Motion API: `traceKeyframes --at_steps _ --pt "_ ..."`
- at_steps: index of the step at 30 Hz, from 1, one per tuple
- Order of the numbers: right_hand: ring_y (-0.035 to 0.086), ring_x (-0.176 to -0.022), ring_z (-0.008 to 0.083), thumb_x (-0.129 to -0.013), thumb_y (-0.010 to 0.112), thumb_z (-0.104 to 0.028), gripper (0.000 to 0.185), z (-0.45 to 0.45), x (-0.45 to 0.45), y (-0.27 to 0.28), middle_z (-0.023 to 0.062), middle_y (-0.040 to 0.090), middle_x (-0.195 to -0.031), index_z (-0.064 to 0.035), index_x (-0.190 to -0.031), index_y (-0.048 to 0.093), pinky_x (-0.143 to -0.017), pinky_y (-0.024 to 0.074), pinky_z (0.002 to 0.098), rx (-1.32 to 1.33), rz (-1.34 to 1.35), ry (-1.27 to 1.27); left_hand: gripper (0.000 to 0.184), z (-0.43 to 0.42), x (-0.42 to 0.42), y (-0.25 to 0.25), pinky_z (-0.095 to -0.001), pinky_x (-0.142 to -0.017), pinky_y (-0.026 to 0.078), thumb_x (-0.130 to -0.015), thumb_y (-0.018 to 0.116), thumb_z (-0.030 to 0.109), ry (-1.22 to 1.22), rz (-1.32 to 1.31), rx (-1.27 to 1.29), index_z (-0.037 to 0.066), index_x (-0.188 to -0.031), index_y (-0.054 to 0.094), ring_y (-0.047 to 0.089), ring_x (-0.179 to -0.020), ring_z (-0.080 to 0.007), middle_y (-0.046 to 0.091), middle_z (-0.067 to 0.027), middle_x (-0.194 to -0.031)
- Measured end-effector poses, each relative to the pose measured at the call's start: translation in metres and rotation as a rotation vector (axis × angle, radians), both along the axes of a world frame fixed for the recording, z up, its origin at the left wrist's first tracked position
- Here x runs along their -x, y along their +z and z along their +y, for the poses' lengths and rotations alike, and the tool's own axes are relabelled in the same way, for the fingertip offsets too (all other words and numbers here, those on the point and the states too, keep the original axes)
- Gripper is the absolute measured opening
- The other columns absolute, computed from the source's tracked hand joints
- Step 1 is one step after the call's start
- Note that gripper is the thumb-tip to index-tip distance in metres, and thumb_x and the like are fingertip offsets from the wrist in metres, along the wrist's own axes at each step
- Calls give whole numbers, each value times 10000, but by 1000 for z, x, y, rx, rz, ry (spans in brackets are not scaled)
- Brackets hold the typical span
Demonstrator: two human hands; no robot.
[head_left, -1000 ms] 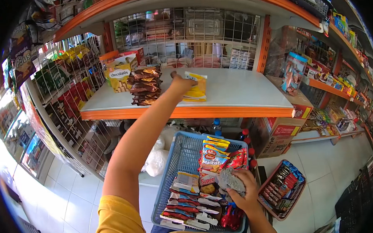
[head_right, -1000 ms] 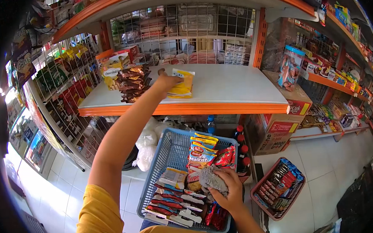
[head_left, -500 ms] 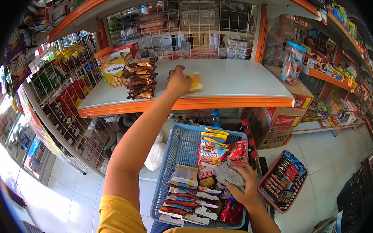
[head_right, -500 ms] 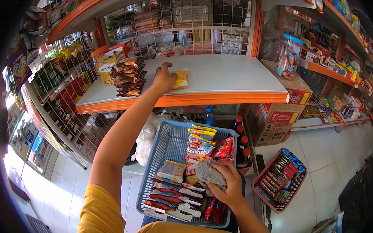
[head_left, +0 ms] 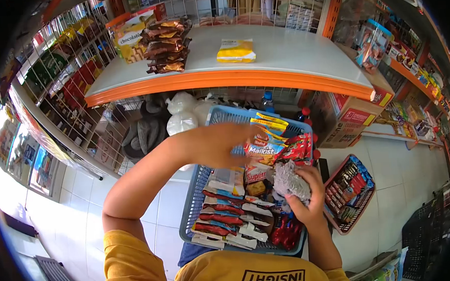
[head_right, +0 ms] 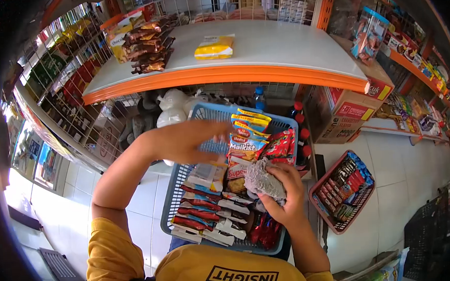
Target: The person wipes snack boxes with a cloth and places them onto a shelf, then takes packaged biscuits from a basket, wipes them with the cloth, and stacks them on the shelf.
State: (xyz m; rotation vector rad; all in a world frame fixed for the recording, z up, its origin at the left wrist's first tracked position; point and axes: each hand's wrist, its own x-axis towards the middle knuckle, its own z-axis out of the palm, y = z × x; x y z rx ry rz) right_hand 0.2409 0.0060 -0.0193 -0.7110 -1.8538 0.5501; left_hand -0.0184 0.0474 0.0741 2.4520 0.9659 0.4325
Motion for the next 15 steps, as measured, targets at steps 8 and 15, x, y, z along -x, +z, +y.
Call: traceKeyframes --at_steps 8,15 --pt "534 -926 300 -659 677 -137 443 -1 5 3 175 529 -1014 17 -1050 536 -820 410 359 17 -5 1 700 -21 24 -44 -356 -760 443 -646 706 413 -51 503 268 21 -1176 471 584 -863 -331 617 -179 -890" --pt "526 -938 283 -678 673 -162 452 0 5 5 172 527 -1031 22 -1062 520 -836 399 354 57 30 -7 435 -23 30 -44 -333 -662 470 -782 629 275 98 44 297 -3 -1101 526 617 -721 -260 625 -169 -824"
